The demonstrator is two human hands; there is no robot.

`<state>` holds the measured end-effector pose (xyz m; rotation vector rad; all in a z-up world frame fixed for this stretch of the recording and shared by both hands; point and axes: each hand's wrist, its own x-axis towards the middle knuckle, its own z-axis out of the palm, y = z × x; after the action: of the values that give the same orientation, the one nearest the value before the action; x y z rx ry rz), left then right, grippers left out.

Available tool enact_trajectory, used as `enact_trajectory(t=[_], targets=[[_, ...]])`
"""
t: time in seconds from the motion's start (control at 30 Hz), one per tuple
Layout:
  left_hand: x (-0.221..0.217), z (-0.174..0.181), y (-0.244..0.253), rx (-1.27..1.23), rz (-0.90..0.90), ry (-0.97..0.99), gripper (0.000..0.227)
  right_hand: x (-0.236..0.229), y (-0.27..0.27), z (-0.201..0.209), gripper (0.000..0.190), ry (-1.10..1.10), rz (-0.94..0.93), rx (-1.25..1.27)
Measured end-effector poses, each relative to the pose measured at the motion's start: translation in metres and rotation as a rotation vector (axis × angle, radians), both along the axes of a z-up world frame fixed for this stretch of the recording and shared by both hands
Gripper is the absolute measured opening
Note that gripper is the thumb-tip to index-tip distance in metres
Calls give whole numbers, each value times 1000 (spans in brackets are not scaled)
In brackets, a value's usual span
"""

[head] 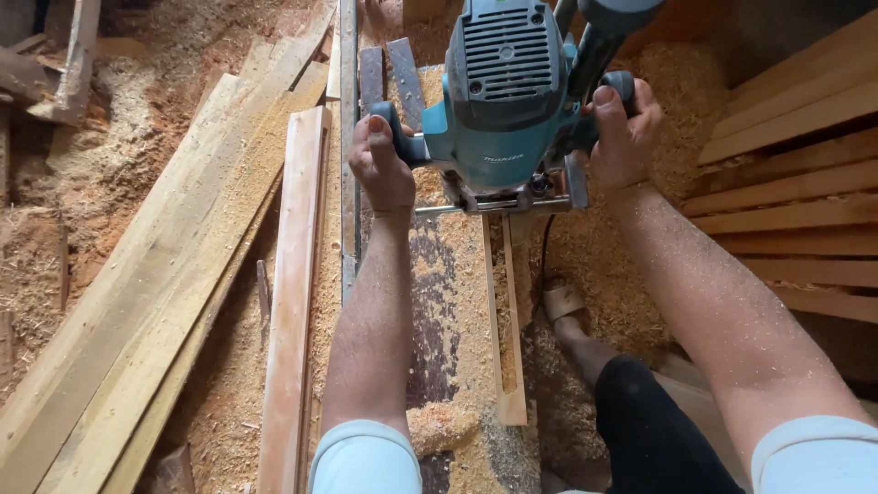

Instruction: Routing the edges of wooden planks using a handheld power router in a workshop.

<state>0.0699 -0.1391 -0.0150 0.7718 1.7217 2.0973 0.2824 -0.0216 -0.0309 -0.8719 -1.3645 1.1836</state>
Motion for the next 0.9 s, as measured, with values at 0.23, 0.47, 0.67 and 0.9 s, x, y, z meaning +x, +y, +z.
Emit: enact_trajectory(t=[0.23, 0.47, 0.67, 0.9], targets=[[-3, 1, 5, -14, 18, 11, 48, -1, 10, -9, 37, 44, 14, 57], [-8, 1, 13, -26, 17, 37, 46, -9, 11, 5, 38, 32, 31, 11], [-17, 1, 31, -49, 28, 48, 46, -20, 35, -6, 37, 21, -31, 118], [-32, 2, 63, -42, 59, 72, 48, -35, 74, -17, 32, 105, 16, 67]])
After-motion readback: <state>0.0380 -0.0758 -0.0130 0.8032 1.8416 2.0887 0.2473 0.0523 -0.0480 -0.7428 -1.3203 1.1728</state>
